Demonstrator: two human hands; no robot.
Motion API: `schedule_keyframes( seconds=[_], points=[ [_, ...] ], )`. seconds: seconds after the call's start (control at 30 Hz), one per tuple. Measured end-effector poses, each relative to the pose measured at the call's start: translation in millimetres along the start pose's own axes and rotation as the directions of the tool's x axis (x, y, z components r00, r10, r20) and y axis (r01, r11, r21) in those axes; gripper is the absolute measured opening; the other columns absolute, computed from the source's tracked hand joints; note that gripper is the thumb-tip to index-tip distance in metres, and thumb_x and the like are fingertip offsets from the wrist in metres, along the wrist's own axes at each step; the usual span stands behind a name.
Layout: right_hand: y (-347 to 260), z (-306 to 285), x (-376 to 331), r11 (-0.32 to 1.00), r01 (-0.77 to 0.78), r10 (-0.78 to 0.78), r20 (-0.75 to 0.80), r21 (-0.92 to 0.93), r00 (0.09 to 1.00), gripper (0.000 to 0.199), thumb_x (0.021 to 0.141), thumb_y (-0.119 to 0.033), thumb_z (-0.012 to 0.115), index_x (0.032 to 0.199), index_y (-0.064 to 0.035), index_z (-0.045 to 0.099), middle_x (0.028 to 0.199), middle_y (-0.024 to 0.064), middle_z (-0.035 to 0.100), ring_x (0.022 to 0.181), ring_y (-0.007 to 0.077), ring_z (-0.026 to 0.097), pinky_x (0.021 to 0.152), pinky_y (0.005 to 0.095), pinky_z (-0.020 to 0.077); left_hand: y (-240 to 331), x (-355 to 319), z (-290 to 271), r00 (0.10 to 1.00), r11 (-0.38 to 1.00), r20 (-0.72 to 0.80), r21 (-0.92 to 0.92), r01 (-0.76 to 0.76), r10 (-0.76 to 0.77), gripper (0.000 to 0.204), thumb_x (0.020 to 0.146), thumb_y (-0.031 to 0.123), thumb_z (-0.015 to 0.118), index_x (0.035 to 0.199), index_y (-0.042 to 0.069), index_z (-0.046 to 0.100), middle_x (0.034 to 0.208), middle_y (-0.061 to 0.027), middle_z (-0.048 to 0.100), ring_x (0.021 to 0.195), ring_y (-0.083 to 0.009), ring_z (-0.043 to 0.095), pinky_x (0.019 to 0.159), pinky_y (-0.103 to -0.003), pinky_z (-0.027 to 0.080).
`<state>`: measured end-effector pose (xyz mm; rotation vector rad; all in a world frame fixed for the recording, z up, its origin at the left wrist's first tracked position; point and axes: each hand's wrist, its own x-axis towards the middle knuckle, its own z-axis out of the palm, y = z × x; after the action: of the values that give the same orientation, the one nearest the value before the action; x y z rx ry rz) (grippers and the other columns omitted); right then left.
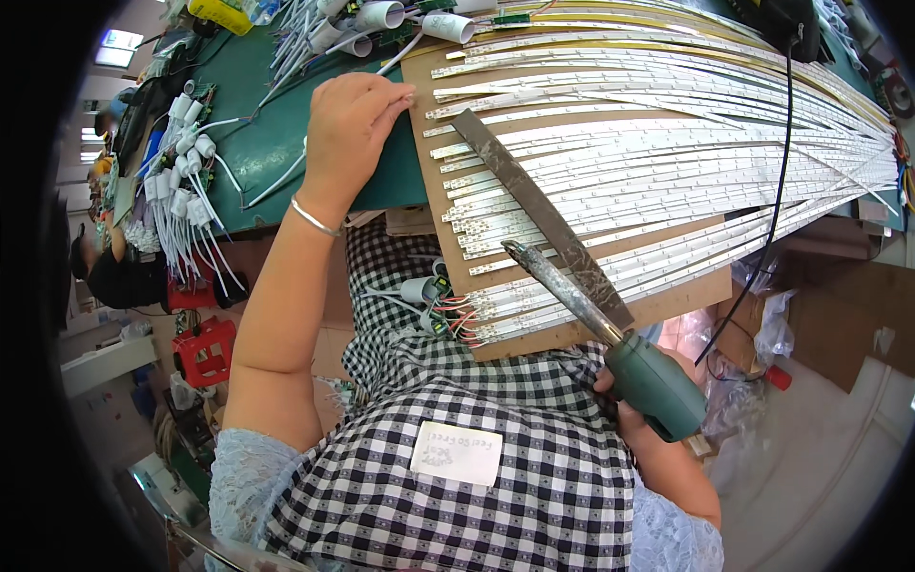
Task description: The person uses a soldering iron to attach wires to a circuit board. They repeatedly pick up a white cylindrical component with wires, position it on a wooden jig, and solder the connections. The person works continuously on a green workbench in a workshop environment.
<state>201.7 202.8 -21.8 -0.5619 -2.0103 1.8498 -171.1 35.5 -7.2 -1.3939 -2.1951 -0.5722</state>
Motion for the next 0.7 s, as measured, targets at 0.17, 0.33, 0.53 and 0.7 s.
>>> schedule_keyframes(
  seconds=[0.17, 0.33, 0.53, 0.7],
  points=[
    [-2.1, -1.8, 2.0, 0.999, -0.010, 0.012, 0.049, -0.046, 0.999, 0.056, 0.091, -0.053, 0.059, 0.091, 0.0027, 0.064, 0.067, 0.0059, 0.064, 0.059, 0.0161, 0.064, 0.057, 0.0280, 0.0533, 15.7, -15.3, -5.1, 0.992, 0.990, 0.031, -0.068, 0.123, -0.121, 0.013, 0.081, 0.012, 0.071, 0.094, 0.010, 0.072, 0.082, -0.0013, 0.063, 0.081, -0.0221, 0.058, 0.078, -0.035, 0.042],
    [1.0, -2.4, 0.9, 0.999, 0.019, -0.016, 0.065, -0.047, 0.998, 0.055, 0.091, -0.053, 0.058, 0.090, 0.0021, 0.065, 0.068, 0.0063, 0.065, 0.060, 0.0165, 0.064, 0.059, 0.0286, 0.0538, 27.9, -21.0, -16.2, 0.974, 0.956, 0.081, -0.188, 0.226, -0.214, 0.013, 0.082, 0.011, 0.070, 0.095, 0.011, 0.070, 0.084, -0.0030, 0.066, 0.080, -0.0233, 0.057, 0.078, -0.035, 0.044],
    [-8.6, 1.7, 3.8, 0.998, -0.047, 0.050, 0.047, -0.044, 0.998, 0.054, 0.090, -0.052, 0.059, 0.085, 0.0011, 0.065, 0.068, 0.0065, 0.065, 0.062, 0.0169, 0.064, 0.060, 0.0290, 0.0532, 66.4, -37.4, -39.1, 0.961, 0.915, 0.186, -0.312, 0.255, -0.204, 0.007, 0.080, 0.013, 0.070, 0.086, 0.014, 0.067, 0.081, 0.0014, 0.065, 0.075, -0.0181, 0.058, 0.078, -0.035, 0.033],
    [-9.1, -3.3, 4.7, 0.997, -0.054, 0.059, 0.088, -0.056, 0.994, 0.050, 0.089, -0.050, 0.062, 0.083, 0.0001, 0.065, 0.069, 0.0060, 0.065, 0.063, 0.0175, 0.064, 0.062, 0.0289, 0.0523, 99.8, -47.4, -56.1, 0.926, 0.902, 0.330, -0.318, 0.293, -0.184, 0.006, 0.078, 0.015, 0.073, 0.082, 0.015, 0.068, 0.079, 0.0023, 0.064, 0.079, -0.0172, 0.057, 0.082, -0.038, 0.029]
  ],
)
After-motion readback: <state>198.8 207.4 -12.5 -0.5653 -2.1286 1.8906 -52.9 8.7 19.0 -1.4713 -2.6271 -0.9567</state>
